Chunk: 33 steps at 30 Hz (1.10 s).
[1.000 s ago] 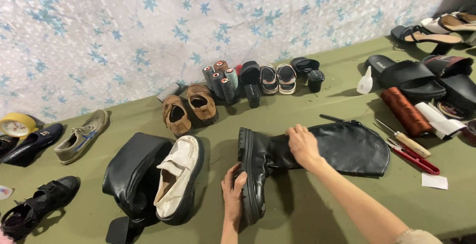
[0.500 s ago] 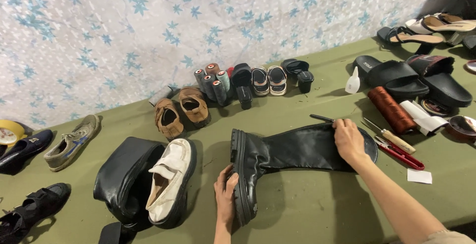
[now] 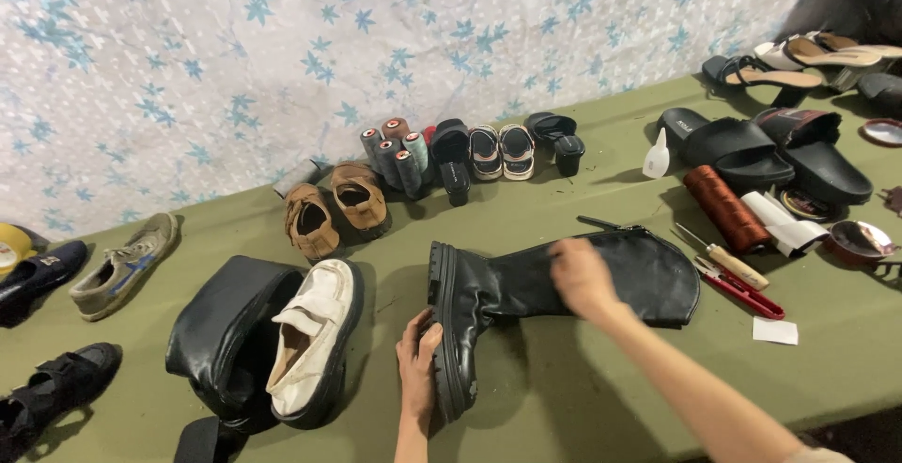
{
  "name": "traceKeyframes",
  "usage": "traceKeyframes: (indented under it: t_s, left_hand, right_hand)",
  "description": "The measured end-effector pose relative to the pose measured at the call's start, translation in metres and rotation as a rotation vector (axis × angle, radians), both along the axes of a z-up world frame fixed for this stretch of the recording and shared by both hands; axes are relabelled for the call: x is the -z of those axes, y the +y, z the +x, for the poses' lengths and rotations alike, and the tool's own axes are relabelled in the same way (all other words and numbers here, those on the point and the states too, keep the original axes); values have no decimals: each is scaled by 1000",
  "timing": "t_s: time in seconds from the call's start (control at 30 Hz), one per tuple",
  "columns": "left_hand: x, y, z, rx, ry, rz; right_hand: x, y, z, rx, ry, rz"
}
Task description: The person cleans a black leather boot using a cloth. They wipe the boot's surface thoroughly, rotating it to clean different sides, and then place it upright on the table among other footwear.
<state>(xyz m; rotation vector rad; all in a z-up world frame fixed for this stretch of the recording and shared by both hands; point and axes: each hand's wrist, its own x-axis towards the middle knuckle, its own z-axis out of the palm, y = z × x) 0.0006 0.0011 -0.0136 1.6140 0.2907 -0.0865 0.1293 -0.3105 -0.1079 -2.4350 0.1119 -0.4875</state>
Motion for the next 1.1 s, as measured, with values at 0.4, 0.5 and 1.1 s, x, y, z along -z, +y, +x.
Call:
traceKeyframes:
  t_s: [0.4,0.5,1.1]
  left_hand:
    - [2,2,0,-5,-13,-7]
    - [-3,2,1,9,21,9]
    - [1,-4,-2,-39,-91,-210]
  right_hand:
    - [-43,77,-31,-44,333,-239]
    - [38,-8,4,-168,117,240]
    - [-17,-22,-73,232,337,-45]
